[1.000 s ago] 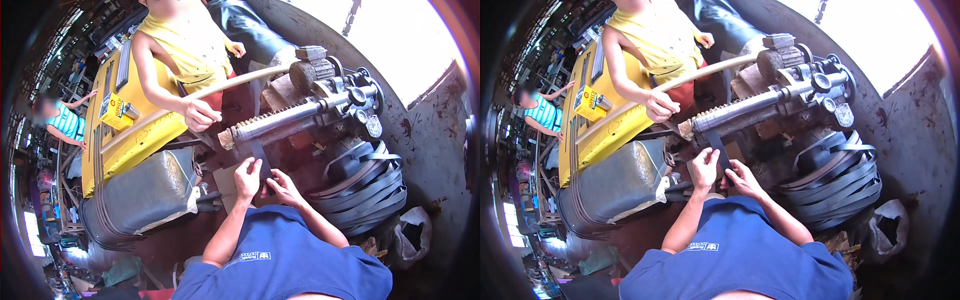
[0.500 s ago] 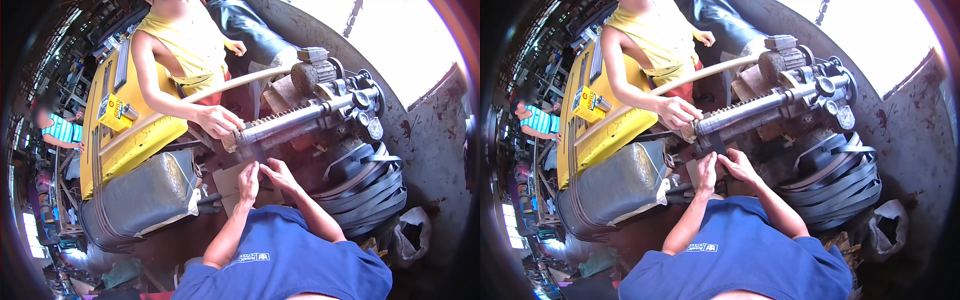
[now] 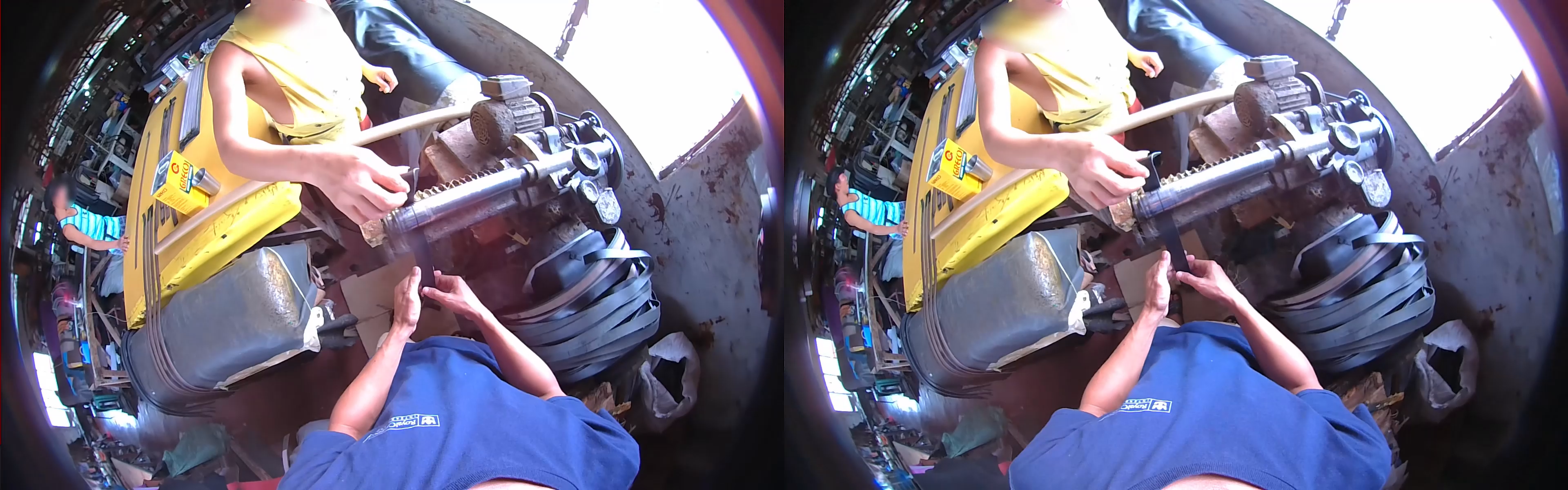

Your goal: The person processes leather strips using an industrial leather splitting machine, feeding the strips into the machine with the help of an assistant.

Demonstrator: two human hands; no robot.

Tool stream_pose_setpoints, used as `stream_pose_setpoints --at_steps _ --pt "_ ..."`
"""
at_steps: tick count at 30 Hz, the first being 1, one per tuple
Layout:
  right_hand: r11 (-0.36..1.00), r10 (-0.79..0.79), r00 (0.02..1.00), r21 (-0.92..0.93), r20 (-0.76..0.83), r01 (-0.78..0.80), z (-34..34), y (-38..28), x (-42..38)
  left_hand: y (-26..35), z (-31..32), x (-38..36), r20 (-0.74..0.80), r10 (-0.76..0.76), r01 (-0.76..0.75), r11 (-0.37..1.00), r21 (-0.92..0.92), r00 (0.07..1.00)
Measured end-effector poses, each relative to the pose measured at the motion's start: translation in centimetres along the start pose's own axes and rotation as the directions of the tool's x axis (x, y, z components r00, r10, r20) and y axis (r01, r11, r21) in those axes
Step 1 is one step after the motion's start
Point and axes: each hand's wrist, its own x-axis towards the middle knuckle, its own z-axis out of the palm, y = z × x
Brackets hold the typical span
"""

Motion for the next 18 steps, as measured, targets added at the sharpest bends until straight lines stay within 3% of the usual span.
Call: stream_pose_setpoints --at_steps 7,13,18 --pt "0.990 0.060 0.998 -0.128 0.011 -0.058 -0.4 3.4 -0.3 -1.1 0.1 0.1 0.107 0.060 -0.065 0.997 0.041 0.992" --pt "0.977 0.084 0.995 -0.200 0.051 -0.072 -0.6 2.3 -1.1 -2.4 0.1 0.2 0.054 0.027 -0.028 0.999 0.021 0.998" --pt "0.999 0.020 0.998 -0.049 0.066 -0.017 -0.6 2.5 -1.3 -2.7 0.0 -0.1 0.052 -0.001 -0.001 0.999 0.044 0.999"
